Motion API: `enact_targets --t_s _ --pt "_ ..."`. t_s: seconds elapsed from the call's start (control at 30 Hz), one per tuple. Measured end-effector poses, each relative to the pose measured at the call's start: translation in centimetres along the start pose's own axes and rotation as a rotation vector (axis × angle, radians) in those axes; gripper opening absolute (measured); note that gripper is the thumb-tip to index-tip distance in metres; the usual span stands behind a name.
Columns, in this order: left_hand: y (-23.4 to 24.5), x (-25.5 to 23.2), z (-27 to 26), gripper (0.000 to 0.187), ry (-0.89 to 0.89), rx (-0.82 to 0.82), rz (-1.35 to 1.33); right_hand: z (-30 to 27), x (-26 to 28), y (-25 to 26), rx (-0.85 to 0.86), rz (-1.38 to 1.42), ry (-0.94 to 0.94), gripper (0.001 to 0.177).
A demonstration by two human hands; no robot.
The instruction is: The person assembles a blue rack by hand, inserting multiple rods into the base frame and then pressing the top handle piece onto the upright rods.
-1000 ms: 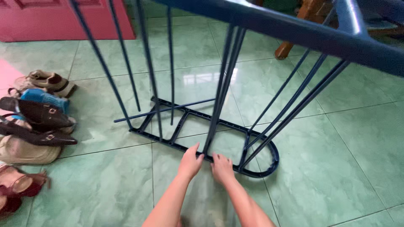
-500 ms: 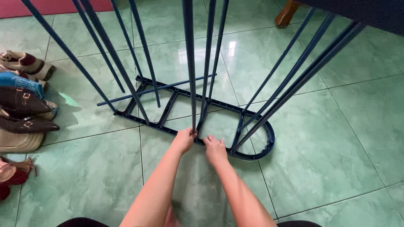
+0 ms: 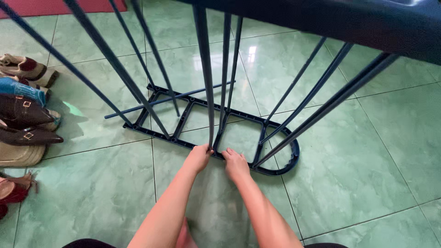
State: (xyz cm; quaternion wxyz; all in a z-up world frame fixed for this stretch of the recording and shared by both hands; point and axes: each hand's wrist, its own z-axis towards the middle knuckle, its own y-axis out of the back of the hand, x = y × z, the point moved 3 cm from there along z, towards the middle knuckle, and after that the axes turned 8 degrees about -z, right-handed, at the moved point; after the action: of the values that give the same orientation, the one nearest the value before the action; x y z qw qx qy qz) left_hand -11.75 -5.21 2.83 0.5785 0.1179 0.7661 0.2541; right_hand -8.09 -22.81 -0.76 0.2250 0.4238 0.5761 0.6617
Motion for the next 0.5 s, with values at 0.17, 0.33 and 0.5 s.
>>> enact_targets --t_s 0.17,0.33,0.5 --pt "0.6 -0.9 -0.3 0.021 0.019 0.017 0.0 0.2 0.4 0.6 0.031 -0.009 -0.009 0.038" --pt "0.7 -1.7 -0.9 0.021 -0.026 0.017 -0.001 -0.2 0.2 1.1 0.031 -0.025 0.026 0.038" --pt "0.8 -1.8 -1.1 0.021 0.017 0.021 0.039 -0.2 0.2 1.5 0.032 -0.024 0.039 0.038"
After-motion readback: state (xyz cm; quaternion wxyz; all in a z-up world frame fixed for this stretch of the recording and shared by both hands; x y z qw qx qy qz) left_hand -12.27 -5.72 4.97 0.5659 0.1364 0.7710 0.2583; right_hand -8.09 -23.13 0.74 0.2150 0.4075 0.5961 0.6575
